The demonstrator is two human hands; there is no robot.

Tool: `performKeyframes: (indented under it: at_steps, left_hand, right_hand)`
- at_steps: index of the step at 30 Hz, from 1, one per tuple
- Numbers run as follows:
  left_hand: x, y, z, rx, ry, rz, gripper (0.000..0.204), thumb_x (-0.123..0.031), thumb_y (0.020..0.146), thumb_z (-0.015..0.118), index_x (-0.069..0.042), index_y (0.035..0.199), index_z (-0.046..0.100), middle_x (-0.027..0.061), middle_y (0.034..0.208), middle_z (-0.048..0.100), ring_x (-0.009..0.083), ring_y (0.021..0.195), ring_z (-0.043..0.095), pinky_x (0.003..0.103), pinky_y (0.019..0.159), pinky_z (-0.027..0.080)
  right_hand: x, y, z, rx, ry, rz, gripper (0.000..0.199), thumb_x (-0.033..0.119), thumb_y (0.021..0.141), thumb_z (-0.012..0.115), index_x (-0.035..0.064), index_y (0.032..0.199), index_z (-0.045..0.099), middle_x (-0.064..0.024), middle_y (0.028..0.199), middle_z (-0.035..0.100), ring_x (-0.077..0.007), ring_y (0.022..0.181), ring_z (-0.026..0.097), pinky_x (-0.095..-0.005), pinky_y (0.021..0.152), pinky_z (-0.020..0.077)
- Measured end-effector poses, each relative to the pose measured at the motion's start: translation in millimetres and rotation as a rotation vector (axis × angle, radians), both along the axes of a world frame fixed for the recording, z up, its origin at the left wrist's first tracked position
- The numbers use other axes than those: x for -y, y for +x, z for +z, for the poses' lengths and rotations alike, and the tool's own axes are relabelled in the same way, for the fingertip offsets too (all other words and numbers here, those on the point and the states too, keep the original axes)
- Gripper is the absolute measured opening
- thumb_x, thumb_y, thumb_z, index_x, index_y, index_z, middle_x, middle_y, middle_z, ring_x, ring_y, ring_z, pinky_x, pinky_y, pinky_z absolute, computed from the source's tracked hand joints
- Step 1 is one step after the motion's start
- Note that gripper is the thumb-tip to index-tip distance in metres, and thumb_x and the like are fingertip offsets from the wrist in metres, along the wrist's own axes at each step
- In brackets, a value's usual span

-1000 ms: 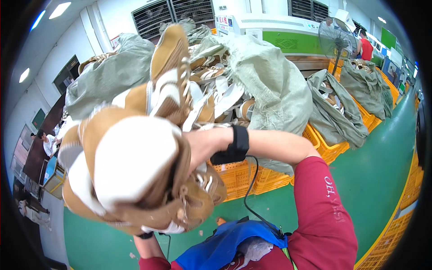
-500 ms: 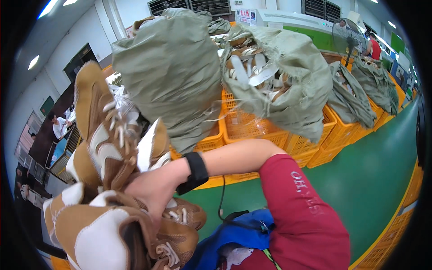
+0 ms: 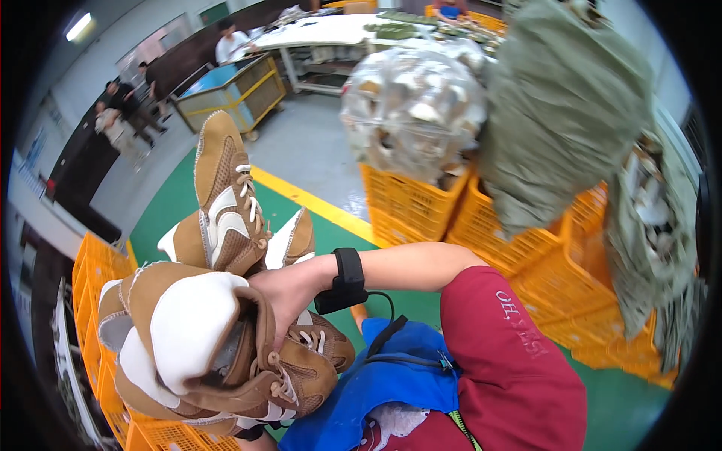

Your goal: The recorder is organizing shoes and shoe lasts on a factory workbench, periodically retrieving more shoes from a large bag.

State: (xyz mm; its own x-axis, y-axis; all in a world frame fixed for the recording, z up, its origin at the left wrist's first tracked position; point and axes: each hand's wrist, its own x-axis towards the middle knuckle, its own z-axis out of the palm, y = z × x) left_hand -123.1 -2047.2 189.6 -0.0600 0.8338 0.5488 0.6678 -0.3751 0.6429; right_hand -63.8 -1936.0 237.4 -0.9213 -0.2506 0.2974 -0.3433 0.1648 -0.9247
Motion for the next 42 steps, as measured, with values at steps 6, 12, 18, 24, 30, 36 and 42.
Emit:
performKeyframes:
  at_steps: [6, 12, 18, 24, 30, 36, 42]
  left_hand:
    - [-151, -121, -22, -0.123, 0.048, 0.145, 0.039, -0.02, 0.083, 0.054, -0.005, 0.119, 0.048, 0.0119, 0.114, 0.054, 0.0303, 0.103, 0.052, 0.037, 0.089, 0.042]
    - [-288, -235, 16, -0.219, 0.11, 0.234, 0.039, -0.02, 0.083, 0.054, -0.005, 0.118, 0.049, 0.012, 0.114, 0.055, 0.0303, 0.102, 0.053, 0.037, 0.089, 0.042]
    - [-404, -358, 34, -0.351, 0.222, 0.445, 0.038, -0.019, 0.083, 0.055, -0.005, 0.118, 0.049, 0.0121, 0.114, 0.055, 0.0304, 0.102, 0.053, 0.037, 0.089, 0.042]
    - [-554, -475, 55, -0.461, 0.241, 0.505, 0.038, -0.018, 0.083, 0.055, -0.005, 0.118, 0.049, 0.0121, 0.113, 0.055, 0.0304, 0.102, 0.053, 0.037, 0.089, 0.042]
    - [-783, -506, 56, -0.367, 0.111, 0.073, 0.045, -0.031, 0.084, 0.05, -0.009, 0.123, 0.045, 0.0139, 0.121, 0.05, 0.0333, 0.11, 0.048, 0.041, 0.094, 0.038]
    - [-989, -518, 9, -0.144, -0.019, -0.376, 0.045, -0.032, 0.084, 0.05, -0.009, 0.123, 0.045, 0.0136, 0.119, 0.051, 0.0327, 0.108, 0.049, 0.041, 0.091, 0.04]
    - [-1184, -536, -13, 0.118, -0.188, -0.618, 0.045, -0.033, 0.085, 0.05, -0.008, 0.122, 0.045, 0.0134, 0.117, 0.052, 0.0322, 0.105, 0.051, 0.041, 0.089, 0.041]
  right_hand:
    - [-145, -149, -41, -0.045, -0.039, 0.172, 0.07, 0.017, 0.062, 0.08, 0.0002, 0.12, 0.045, -0.0111, 0.114, 0.057, -0.0163, 0.106, 0.051, -0.0308, 0.093, 0.04]
    - [-272, -275, -17, -0.159, -0.026, 0.142, 0.065, 0.018, 0.061, 0.08, 0.0012, 0.115, 0.05, -0.0084, 0.101, 0.063, -0.0126, 0.093, 0.056, -0.0283, 0.084, 0.0451]
    - [-437, -341, -19, -0.004, -0.173, 0.068, 0.066, 0.015, 0.06, 0.079, 0.0048, 0.119, 0.052, -0.0091, 0.114, 0.059, -0.0173, 0.105, 0.053, -0.0297, 0.093, 0.0407]
    - [-616, -375, -1, -0.169, 0.417, -0.29, 0.056, 0.021, 0.086, 0.057, 0.0018, 0.132, 0.034, -0.0138, 0.131, 0.043, -0.0244, 0.118, 0.046, -0.0374, 0.1, 0.0374]
    - [-780, -337, -16, -0.302, -0.005, -0.531, 0.046, 0.01, 0.09, 0.05, 0.0039, 0.133, 0.034, -0.0133, 0.13, 0.044, -0.024, 0.118, 0.045, -0.0377, 0.101, 0.0366]
    - [-960, -322, -34, 0.045, -0.072, -0.865, 0.064, 0.01, 0.063, 0.076, -0.0016, 0.119, 0.048, -0.0097, 0.113, 0.057, -0.0156, 0.099, 0.053, -0.0289, 0.088, 0.0447]
    - [-1146, -321, 3, 0.05, 0.058, -0.841, 0.06, 0.011, 0.063, 0.075, -0.0018, 0.117, 0.049, -0.0102, 0.113, 0.057, -0.0162, 0.102, 0.051, -0.0294, 0.09, 0.0419]
